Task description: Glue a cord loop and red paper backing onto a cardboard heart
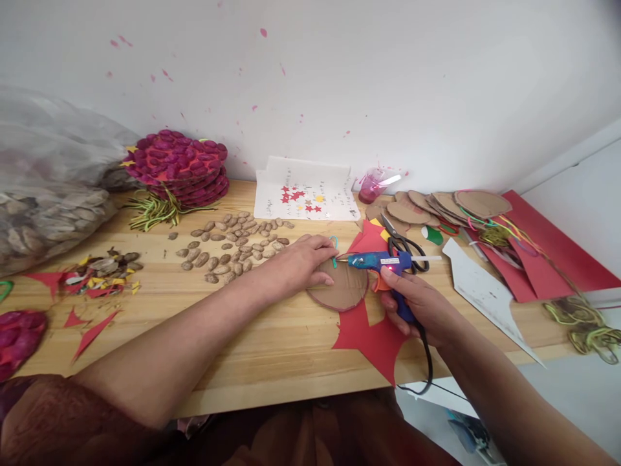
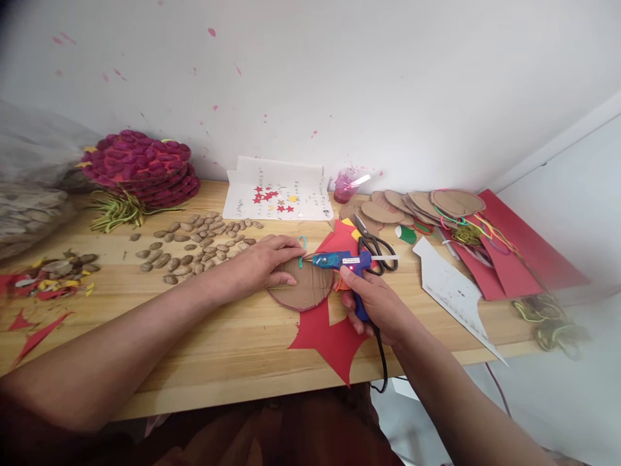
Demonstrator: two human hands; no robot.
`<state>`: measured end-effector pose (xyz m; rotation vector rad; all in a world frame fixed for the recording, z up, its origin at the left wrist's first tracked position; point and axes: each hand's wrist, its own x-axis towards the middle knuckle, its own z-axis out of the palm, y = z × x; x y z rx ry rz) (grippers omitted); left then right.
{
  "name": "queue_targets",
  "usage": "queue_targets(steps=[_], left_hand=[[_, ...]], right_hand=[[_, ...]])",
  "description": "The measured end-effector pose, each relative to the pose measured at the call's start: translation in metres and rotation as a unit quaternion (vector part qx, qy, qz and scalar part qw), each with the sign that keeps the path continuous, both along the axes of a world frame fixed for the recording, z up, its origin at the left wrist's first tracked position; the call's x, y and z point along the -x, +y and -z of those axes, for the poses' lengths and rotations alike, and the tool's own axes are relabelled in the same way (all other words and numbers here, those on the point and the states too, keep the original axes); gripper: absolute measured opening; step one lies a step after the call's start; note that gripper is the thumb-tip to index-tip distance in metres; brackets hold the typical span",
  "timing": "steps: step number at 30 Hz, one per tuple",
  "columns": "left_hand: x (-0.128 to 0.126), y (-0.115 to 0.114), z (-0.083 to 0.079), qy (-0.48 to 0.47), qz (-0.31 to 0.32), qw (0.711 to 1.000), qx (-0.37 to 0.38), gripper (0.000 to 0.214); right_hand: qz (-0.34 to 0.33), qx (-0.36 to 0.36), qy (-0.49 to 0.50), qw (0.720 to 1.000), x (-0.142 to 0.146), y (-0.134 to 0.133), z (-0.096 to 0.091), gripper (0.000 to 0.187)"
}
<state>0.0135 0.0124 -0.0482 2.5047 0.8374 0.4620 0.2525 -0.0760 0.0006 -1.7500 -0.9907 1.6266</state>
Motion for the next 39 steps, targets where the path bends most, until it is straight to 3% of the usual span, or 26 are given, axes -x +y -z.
queue_targets(steps=[12,20,39], left_hand=[[-0.0002,0.0003,0.0007,-0.004,0.001,1.000,-0.005,0.050],[-0.0005,-0.0011,-0.0018,-0.001,0.000,1.000,-0.005,0.049],[-0.0014,-0.0015,0.0014,0.022,-0.004,1.000,-0.018,0.049]], right_hand=[[-0.001,0.004,0.014,1.000,0.0006,0.0002,-0.0016,0.049],[-0.019,0.047,0.017,0.999,-0.0033,0.0004,0.0004,0.054],[-0.006,0.035,0.012,0.999,-0.0061,-0.0085,0.0003,0.051]])
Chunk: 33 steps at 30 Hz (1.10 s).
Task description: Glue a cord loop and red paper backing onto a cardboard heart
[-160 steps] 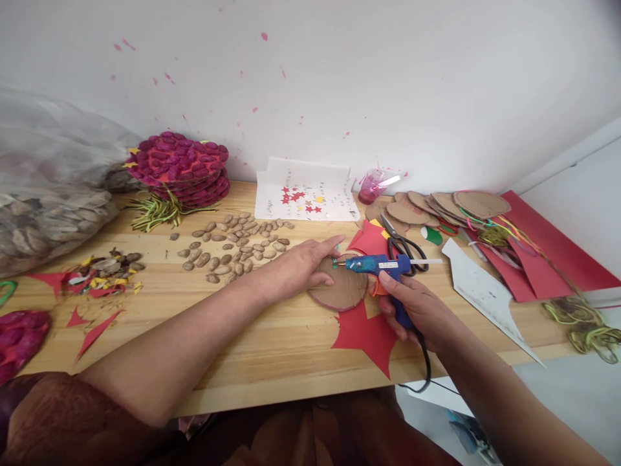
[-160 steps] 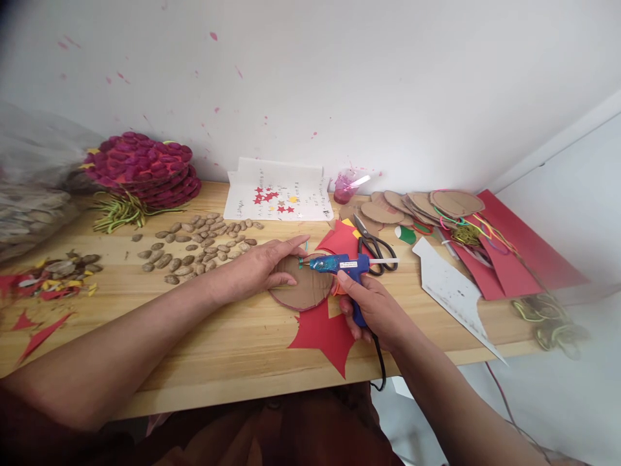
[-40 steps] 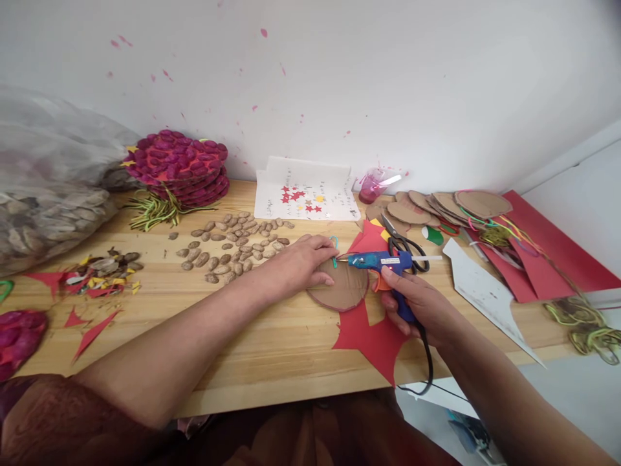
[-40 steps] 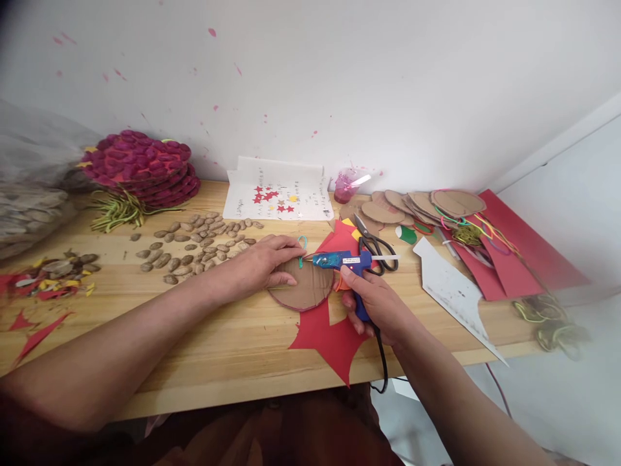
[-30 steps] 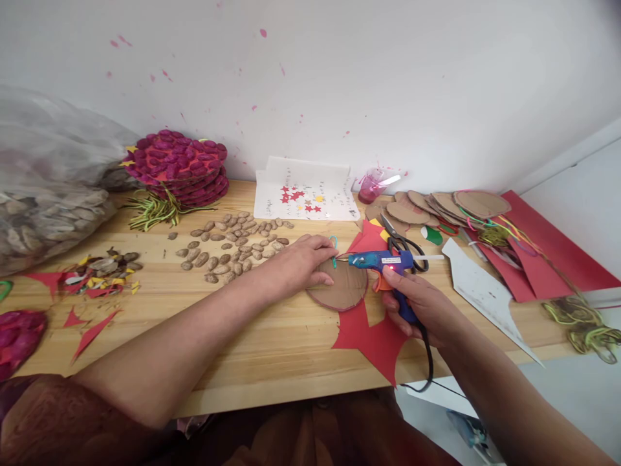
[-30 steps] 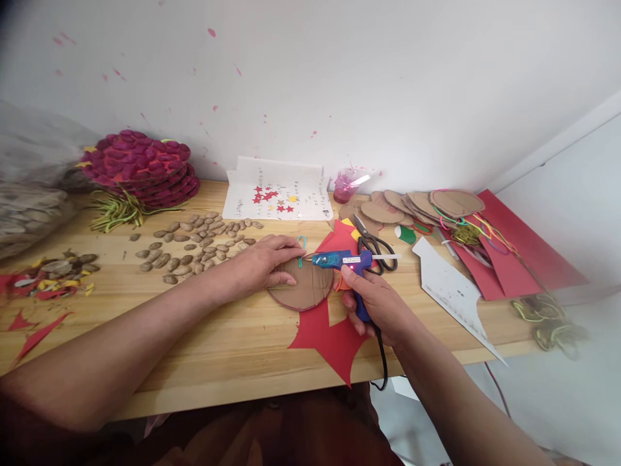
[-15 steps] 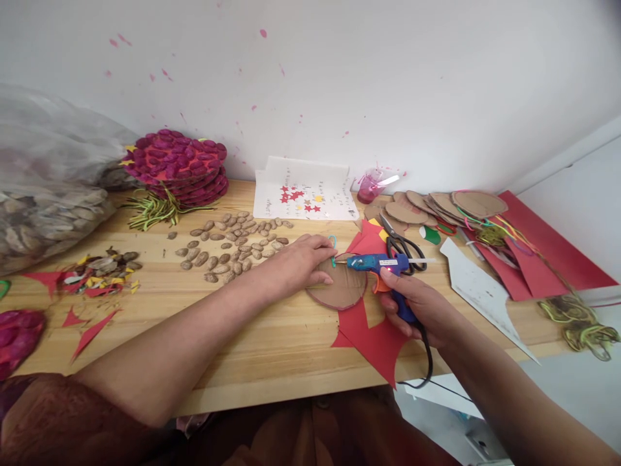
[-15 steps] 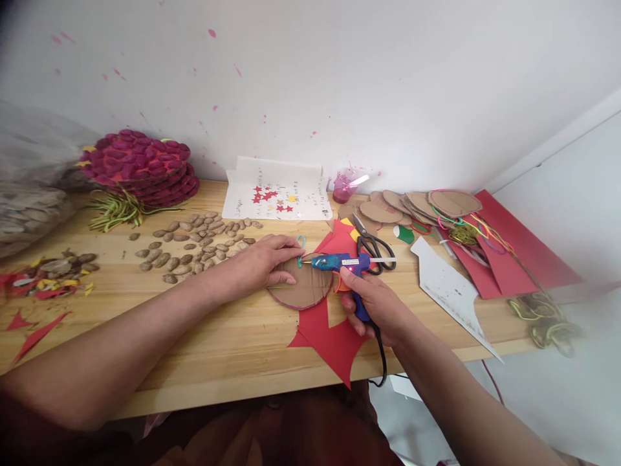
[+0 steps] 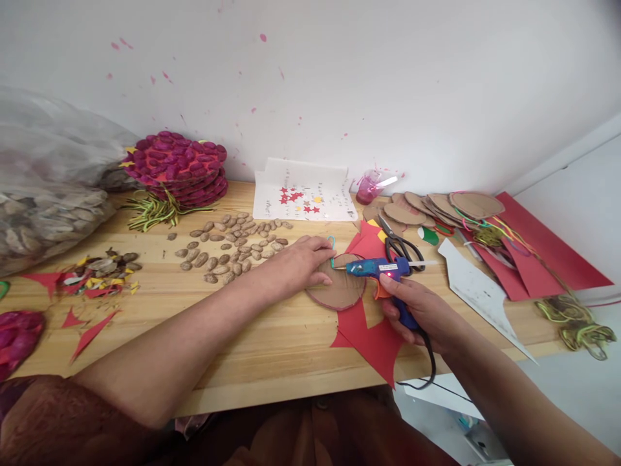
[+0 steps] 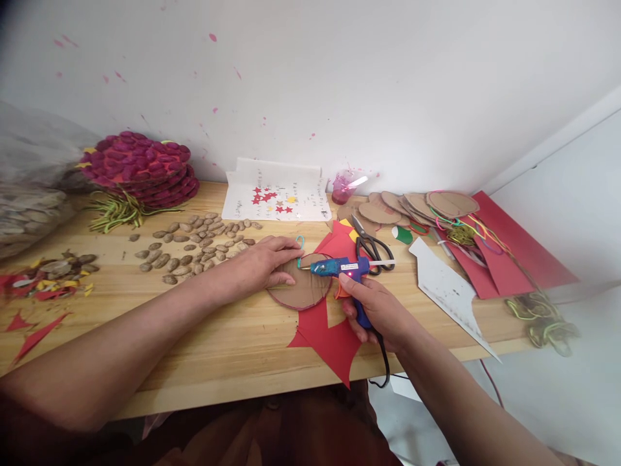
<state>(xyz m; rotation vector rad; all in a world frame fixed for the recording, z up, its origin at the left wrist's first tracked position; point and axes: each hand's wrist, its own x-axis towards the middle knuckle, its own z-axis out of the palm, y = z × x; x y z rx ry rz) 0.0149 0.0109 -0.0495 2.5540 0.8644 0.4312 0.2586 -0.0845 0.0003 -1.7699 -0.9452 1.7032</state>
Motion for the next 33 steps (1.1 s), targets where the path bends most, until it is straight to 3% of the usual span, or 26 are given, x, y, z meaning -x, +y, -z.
queue_targets(steps=[11,25,33], left_hand=[[0.001,0.001,0.002,-0.011,0.006,1.000,-0.013,0.049],[0.000,0.000,0.002,-0.004,-0.002,1.000,-0.011,0.050],[0.001,0.000,-0.001,-0.001,-0.001,1.000,-0.003,0.048]], right_hand=[[-0.005,0.012,0.016,1.000,0.004,0.010,-0.002,0.054],[0.001,0.006,0.002,1.000,0.000,0.001,0.001,0.052],[0.002,0.016,-0.002,1.000,0.005,0.012,-0.003,0.052]])
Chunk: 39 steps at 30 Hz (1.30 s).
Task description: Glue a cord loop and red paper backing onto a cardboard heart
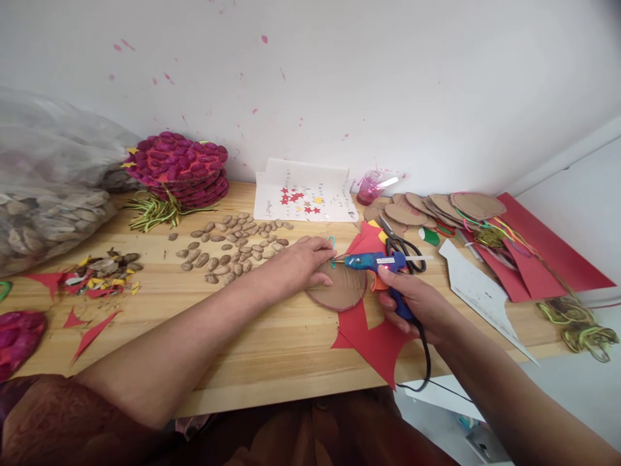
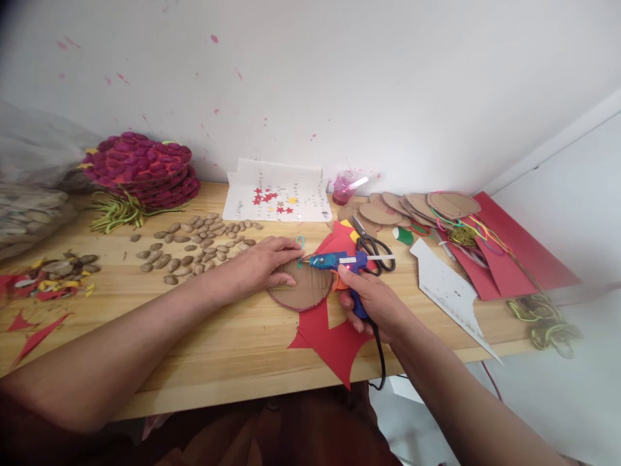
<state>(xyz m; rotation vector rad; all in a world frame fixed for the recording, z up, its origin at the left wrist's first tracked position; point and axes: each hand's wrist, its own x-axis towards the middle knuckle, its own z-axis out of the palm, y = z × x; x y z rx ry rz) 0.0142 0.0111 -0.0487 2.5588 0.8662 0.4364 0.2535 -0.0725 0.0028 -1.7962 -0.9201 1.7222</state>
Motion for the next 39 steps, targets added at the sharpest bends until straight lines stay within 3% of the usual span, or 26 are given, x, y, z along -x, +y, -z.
queue_targets(steps=[29,39], left_hand=[[0.000,0.000,0.000,0.003,-0.001,1.000,-0.009,0.047],[0.001,-0.001,-0.001,-0.001,0.008,1.000,-0.011,0.045]], right_hand=[[-0.001,-0.025,0.010,1.000,-0.001,-0.008,0.003,0.047],[0.004,-0.018,0.010,1.000,-0.001,-0.006,0.003,0.054]])
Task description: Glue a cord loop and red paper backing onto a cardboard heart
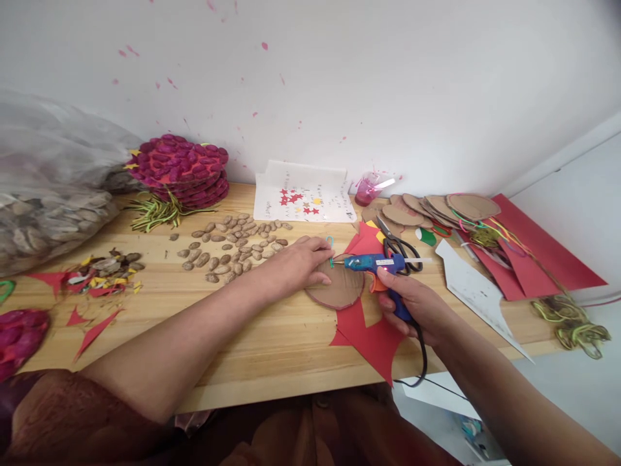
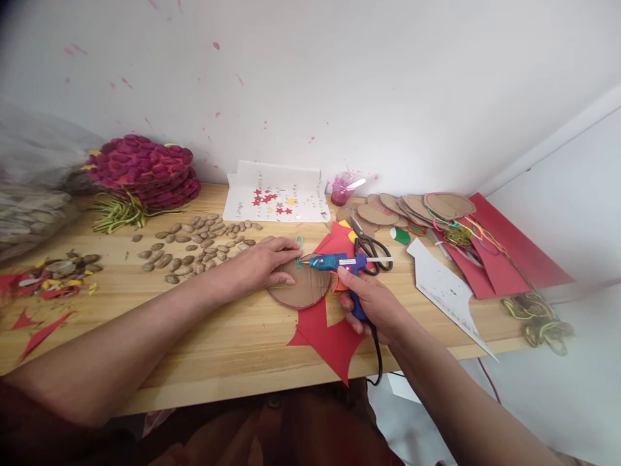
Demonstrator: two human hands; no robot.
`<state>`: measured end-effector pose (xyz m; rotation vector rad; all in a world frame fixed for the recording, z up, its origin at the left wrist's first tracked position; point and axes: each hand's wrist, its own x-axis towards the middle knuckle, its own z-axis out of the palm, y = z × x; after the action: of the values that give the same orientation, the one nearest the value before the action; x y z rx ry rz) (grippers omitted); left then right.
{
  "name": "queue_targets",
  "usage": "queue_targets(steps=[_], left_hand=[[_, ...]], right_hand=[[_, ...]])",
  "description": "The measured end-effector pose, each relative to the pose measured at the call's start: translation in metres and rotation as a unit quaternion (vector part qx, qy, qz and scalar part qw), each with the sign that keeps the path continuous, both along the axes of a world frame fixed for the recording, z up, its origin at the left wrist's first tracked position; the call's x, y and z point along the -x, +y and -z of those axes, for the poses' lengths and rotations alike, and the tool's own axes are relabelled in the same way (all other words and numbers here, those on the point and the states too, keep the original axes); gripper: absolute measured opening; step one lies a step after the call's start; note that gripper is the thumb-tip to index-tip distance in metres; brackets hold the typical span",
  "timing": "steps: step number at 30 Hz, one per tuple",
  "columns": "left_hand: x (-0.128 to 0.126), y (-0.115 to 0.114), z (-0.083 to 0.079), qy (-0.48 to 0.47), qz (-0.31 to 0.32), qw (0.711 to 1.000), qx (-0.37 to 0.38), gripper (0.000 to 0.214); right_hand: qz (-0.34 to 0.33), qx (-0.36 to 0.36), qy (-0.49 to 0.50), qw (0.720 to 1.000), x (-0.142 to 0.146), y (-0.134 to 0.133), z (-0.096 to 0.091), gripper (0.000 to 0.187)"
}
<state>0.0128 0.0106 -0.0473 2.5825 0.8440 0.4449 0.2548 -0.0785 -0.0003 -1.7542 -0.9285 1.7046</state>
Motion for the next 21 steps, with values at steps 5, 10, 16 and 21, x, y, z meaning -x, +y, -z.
queue_targets(steps=[5,10,16,21], left_hand=[[-0.0006,0.0008,0.0031,0.003,-0.005,1.000,-0.004,0.047],[-0.0008,0.0004,0.0022,0.011,-0.004,1.000,-0.005,0.048],[0.0000,0.0001,0.0013,0.006,-0.005,1.000,0.001,0.046],[-0.0007,0.0008,0.0036,0.000,-0.007,1.000,-0.004,0.045]], right_hand=[[-0.009,0.000,-0.004,1.000,-0.0002,-0.0014,0.0006,0.052],[0.004,0.000,-0.004,1.000,0.0002,0.0003,-0.0021,0.051],[0.002,0.018,-0.014,1.000,0.0019,0.0069,-0.0001,0.052],[-0.002,0.010,0.008,1.000,-0.0005,0.0028,0.0027,0.053]])
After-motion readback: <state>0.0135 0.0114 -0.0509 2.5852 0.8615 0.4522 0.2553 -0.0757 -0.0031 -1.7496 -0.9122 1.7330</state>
